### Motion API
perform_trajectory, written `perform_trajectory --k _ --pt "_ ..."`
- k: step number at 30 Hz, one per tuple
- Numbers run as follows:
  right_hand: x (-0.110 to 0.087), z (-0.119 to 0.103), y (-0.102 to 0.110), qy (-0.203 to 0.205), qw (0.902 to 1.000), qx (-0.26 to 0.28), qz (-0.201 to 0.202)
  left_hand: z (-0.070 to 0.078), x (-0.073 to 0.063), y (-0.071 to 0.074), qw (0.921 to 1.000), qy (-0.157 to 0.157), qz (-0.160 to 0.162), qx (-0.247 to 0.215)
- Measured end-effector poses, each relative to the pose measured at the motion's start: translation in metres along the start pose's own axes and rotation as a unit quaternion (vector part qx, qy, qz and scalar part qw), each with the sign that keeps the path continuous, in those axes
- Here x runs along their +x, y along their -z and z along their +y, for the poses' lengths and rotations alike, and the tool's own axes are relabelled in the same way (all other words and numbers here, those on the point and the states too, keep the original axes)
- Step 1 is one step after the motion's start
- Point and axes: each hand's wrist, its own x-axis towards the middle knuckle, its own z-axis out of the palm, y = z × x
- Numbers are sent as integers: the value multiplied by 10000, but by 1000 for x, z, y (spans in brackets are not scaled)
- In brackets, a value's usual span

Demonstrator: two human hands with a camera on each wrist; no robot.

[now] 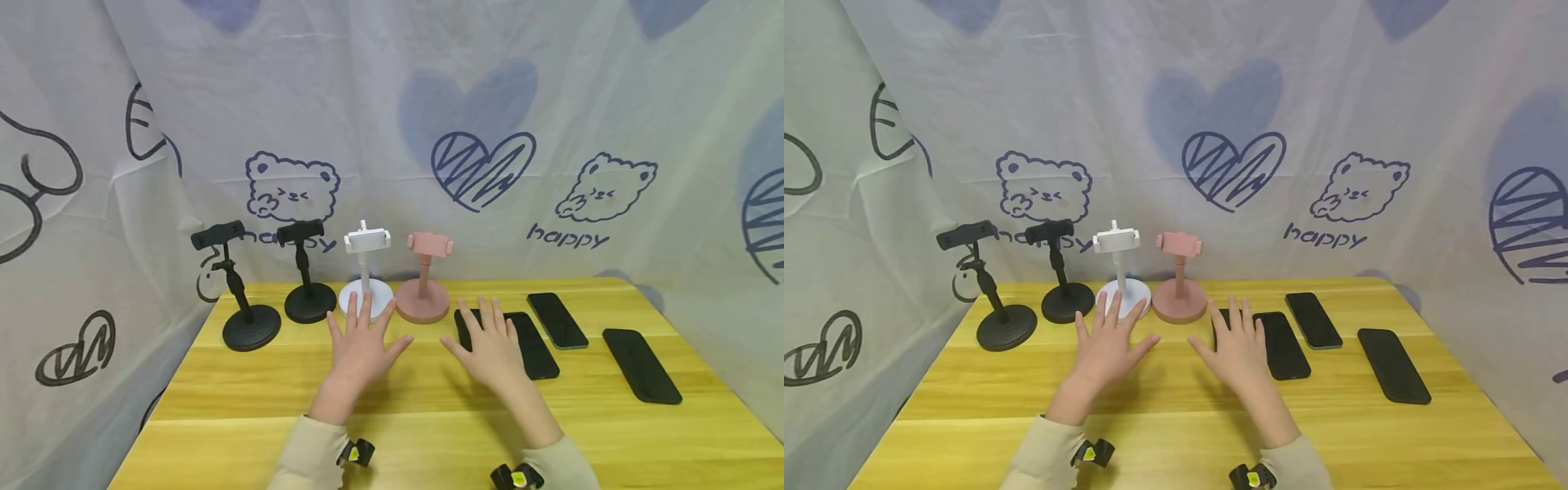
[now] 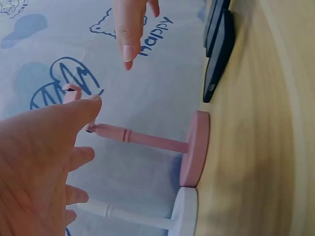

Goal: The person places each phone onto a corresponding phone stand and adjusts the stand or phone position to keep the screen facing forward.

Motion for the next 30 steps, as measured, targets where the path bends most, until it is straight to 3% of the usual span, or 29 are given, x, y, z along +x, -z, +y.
perform_trajectory --k 13,20,30 --pt "10 9 23 -25 9992 17 402 -5 -9 30 9994 -256 236 26" --pt "8 18 27 -65 9977 50 668 -21 -15 50 9965 -411 675 284" --pt "8 30 17 -183 9938 196 1077 -54 -23 82 9911 -697 1119 176"
